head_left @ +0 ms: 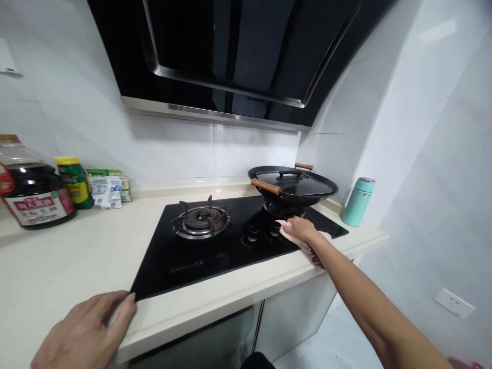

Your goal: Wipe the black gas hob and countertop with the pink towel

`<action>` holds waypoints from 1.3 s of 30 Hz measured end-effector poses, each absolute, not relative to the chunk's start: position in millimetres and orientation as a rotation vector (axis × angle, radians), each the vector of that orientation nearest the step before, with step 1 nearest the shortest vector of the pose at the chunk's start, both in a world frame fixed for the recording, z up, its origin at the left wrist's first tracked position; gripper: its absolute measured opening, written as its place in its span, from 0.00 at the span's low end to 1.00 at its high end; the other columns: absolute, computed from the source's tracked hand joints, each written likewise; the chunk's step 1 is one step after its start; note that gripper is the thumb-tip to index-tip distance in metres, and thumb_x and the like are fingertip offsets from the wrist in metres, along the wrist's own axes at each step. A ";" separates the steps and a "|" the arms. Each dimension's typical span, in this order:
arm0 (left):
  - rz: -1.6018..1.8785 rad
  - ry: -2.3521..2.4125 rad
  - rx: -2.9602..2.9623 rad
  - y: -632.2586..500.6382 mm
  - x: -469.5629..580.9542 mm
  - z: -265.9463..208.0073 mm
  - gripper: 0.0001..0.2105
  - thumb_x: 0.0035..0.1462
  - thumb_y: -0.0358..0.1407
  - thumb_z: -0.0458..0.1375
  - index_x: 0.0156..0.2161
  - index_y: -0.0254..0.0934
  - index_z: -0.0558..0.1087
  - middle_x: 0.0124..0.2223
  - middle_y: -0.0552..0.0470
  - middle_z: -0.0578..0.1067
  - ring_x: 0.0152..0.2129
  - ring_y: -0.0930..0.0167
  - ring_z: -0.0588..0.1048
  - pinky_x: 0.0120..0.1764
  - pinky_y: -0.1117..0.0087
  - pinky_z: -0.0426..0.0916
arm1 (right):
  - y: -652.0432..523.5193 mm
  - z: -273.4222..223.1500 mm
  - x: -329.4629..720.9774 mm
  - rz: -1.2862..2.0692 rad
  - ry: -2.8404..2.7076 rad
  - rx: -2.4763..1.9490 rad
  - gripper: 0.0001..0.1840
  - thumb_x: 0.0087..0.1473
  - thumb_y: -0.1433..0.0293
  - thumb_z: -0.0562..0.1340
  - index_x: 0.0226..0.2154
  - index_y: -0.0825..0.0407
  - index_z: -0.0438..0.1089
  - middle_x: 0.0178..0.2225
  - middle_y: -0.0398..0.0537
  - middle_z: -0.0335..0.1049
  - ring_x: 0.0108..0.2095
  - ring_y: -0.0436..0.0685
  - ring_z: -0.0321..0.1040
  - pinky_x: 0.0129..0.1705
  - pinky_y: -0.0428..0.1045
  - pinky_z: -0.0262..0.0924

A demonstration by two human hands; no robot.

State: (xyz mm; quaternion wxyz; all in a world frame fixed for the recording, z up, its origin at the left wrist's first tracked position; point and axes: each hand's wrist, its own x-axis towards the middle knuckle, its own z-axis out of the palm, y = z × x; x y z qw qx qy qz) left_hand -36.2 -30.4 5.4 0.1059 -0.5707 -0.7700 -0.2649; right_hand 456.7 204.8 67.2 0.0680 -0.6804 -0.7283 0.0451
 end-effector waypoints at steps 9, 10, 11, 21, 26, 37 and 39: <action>-0.823 -2.215 -1.694 -34.8 -23.6 12.3 0.21 0.61 0.51 0.46 0.39 0.44 0.78 0.45 0.47 0.82 0.45 0.54 0.77 0.49 0.53 0.70 | 103.5 49.9 468.8 0.198 -2.305 -1.843 0.14 0.60 0.61 0.59 0.40 0.52 0.76 0.44 0.54 0.76 0.44 0.62 0.72 0.42 0.50 0.56; -0.814 -2.202 -1.708 -35.3 -22.8 12.1 0.21 0.61 0.51 0.47 0.40 0.43 0.78 0.46 0.46 0.82 0.45 0.54 0.77 0.49 0.53 0.69 | 93.0 47.8 474.7 0.241 -2.312 -1.825 0.14 0.60 0.61 0.59 0.39 0.52 0.76 0.43 0.54 0.76 0.43 0.61 0.71 0.41 0.49 0.56; -0.804 -2.189 -1.719 -35.8 -22.1 12.0 0.21 0.62 0.50 0.47 0.40 0.42 0.78 0.46 0.46 0.82 0.45 0.53 0.77 0.49 0.53 0.69 | 82.8 45.2 482.1 0.300 -2.317 -1.814 0.13 0.59 0.62 0.59 0.37 0.52 0.76 0.40 0.52 0.76 0.41 0.61 0.72 0.40 0.49 0.57; -0.700 -2.134 -1.775 -34.4 -26.3 8.8 0.20 0.66 0.45 0.47 0.46 0.39 0.79 0.49 0.42 0.81 0.46 0.54 0.78 0.48 0.56 0.68 | 57.2 43.4 570.1 0.723 -1.501 -1.720 0.21 0.55 0.55 0.58 0.36 0.54 0.76 0.36 0.54 0.78 0.37 0.64 0.75 0.37 0.52 0.70; -0.681 -2.118 -1.778 -33.8 -29.2 6.8 0.20 0.66 0.45 0.46 0.47 0.40 0.79 0.50 0.44 0.81 0.48 0.55 0.77 0.49 0.56 0.68 | 126.5 68.2 556.0 0.508 -1.357 -1.597 0.30 0.60 0.48 0.54 0.50 0.53 0.72 0.41 0.56 0.77 0.43 0.65 0.74 0.40 0.53 0.72; -0.725 -2.156 -1.710 -39.1 -16.2 13.2 0.22 0.66 0.47 0.45 0.45 0.39 0.79 0.49 0.43 0.81 0.47 0.55 0.77 0.50 0.55 0.67 | 149.8 -5.0 572.7 0.269 -1.326 -1.689 0.27 0.55 0.60 0.52 0.55 0.54 0.64 0.49 0.57 0.72 0.50 0.64 0.70 0.54 0.55 0.65; -0.688 -2.199 -1.692 -39.0 -16.0 13.2 0.21 0.67 0.47 0.45 0.47 0.39 0.78 0.51 0.45 0.80 0.47 0.58 0.76 0.50 0.57 0.66 | 143.9 -0.1 588.0 0.212 -1.319 -1.751 0.32 0.52 0.63 0.54 0.59 0.55 0.61 0.49 0.58 0.71 0.51 0.65 0.69 0.55 0.56 0.65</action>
